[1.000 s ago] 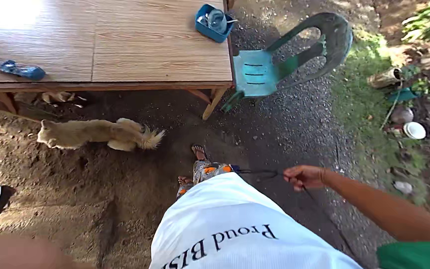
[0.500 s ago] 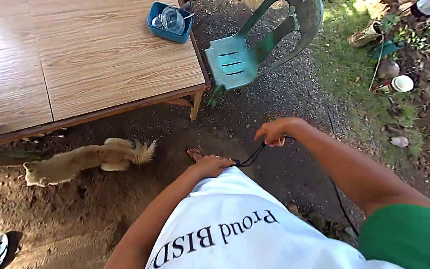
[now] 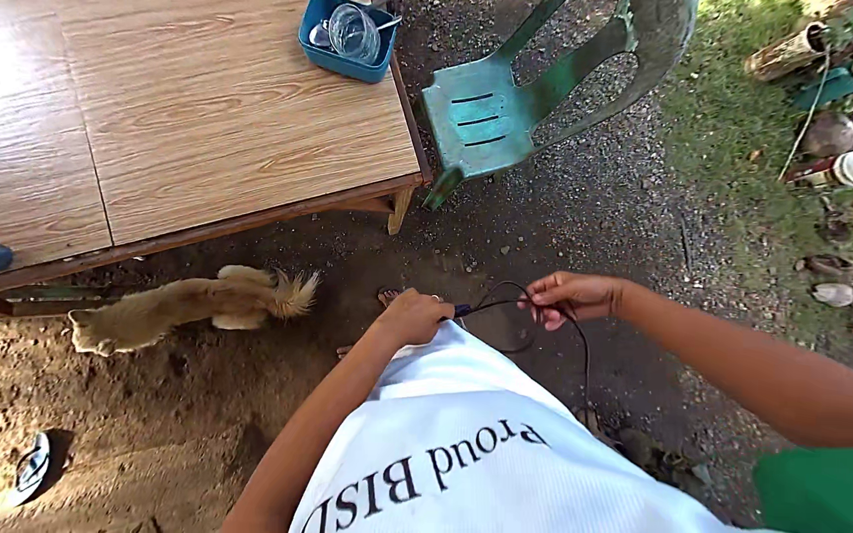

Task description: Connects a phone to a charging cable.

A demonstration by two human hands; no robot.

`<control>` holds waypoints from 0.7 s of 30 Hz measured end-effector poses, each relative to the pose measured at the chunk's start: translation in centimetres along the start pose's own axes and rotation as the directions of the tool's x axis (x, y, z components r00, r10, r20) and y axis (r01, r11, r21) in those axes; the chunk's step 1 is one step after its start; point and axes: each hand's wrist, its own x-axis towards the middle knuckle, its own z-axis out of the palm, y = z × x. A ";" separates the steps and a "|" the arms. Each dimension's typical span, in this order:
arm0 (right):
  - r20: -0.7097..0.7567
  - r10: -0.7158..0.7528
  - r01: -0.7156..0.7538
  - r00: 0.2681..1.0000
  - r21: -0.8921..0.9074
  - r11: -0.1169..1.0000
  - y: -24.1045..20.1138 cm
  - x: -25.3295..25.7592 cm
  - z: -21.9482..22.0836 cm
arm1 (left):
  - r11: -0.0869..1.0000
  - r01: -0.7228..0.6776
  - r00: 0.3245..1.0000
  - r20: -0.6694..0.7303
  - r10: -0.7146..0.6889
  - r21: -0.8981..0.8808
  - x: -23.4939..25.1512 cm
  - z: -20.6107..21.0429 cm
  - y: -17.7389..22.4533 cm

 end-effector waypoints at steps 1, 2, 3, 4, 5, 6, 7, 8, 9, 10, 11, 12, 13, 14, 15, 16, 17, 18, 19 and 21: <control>0.024 -0.058 0.056 0.998 0.055 0.997 -0.5 0.1 0.8 | 1.000 -0.001 1.000 -0.028 0.000 -0.015 -0.4 0.2 -0.4; 0.022 -0.103 0.101 0.994 0.095 0.990 -0.7 0.3 1.8 | 1.000 -0.002 0.999 -0.052 0.000 -0.025 -0.8 0.6 -0.7; -0.014 -0.143 0.143 0.990 0.135 0.980 -0.9 0.6 3.0 | 1.000 -0.003 0.997 -0.078 0.001 -0.031 -1.1 1.0 -1.0; -0.098 -0.166 0.182 0.981 0.181 0.967 -1.2 1.0 4.3 | 0.999 -0.005 0.995 -0.103 0.000 -0.044 -1.3 1.4 -1.2; -0.213 -0.160 0.209 0.964 0.229 0.951 -1.5 1.4 5.5 | 0.998 -0.001 0.992 -0.124 -0.008 -0.068 -1.5 1.9 -1.3; -0.345 -0.120 0.220 0.931 0.267 0.938 -1.9 2.0 6.5 | 0.994 0.012 0.990 -0.139 -0.026 -0.106 -1.6 2.2 -1.3; -0.460 -0.071 0.212 0.885 0.264 0.941 -2.3 2.5 7.2 | 0.987 0.034 0.989 -0.140 -0.057 -0.159 -1.8 2.2 -1.1; -0.538 -0.041 0.183 0.842 0.213 0.960 -2.7 3.0 7.7 | 0.973 0.060 0.985 -0.143 -0.093 -0.221 -2.0 2.1 -0.9; -0.574 -0.039 0.142 0.818 0.136 0.981 -3.0 3.2 8.0 | 0.953 0.082 0.978 -0.161 -0.133 -0.291 -2.2 1.7 -0.6; -0.575 -0.055 0.106 0.816 0.055 0.993 -3.3 3.1 8.0 | 0.929 0.098 0.964 -0.197 -0.177 -0.356 -2.2 1.4 -0.4; -0.553 -0.084 0.089 0.829 -0.018 0.996 -3.4 2.8 8.0 | 0.905 0.099 0.946 -0.243 -0.215 -0.413 -2.0 1.2 -0.2; -0.518 -0.117 0.090 0.847 -0.077 0.993 -3.5 2.6 8.0 | 0.886 0.099 0.933 -0.266 -0.241 -0.453 -1.5 1.1 0.1; -0.477 -0.154 0.105 0.865 -0.128 0.986 -3.6 2.3 8.2 | 0.875 0.108 0.934 -0.253 -0.251 -0.471 -0.9 1.2 0.4; -0.429 -0.193 0.129 0.883 -0.174 0.976 -3.6 2.0 8.6 | 0.876 0.125 0.944 -0.217 -0.250 -0.465 -0.2 1.3 0.8; -0.380 -0.227 0.153 0.896 -0.215 0.965 -3.7 1.8 9.0 | 0.889 0.160 0.956 -0.158 -0.249 -0.428 0.5 1.5 1.2; -0.333 -0.255 0.177 0.908 -0.248 0.952 -3.7 1.6 9.4 | 0.915 0.198 0.965 -0.092 -0.244 -0.353 1.0 1.7 1.6; -0.288 -0.280 0.201 0.916 -0.275 0.940 -3.6 1.3 9.6 | 0.937 0.221 0.969 -0.047 -0.242 -0.269 1.5 1.9 1.9; -0.251 -0.292 0.214 0.923 -0.298 0.930 -3.3 1.0 9.5 | 0.951 0.231 0.970 -0.029 -0.242 -0.207 1.6 1.9 2.0; -0.228 -0.288 0.209 0.930 -0.315 0.926 -2.9 0.7 9.2 | 0.955 0.238 0.969 -0.030 -0.247 -0.177 1.6 1.9 2.0; -0.214 -0.172 0.085 0.961 -0.365 0.927 -1.9 -0.2 7.4 | 0.953 0.248 0.964 -0.056 -0.261 -0.174 1.3 1.7 2.1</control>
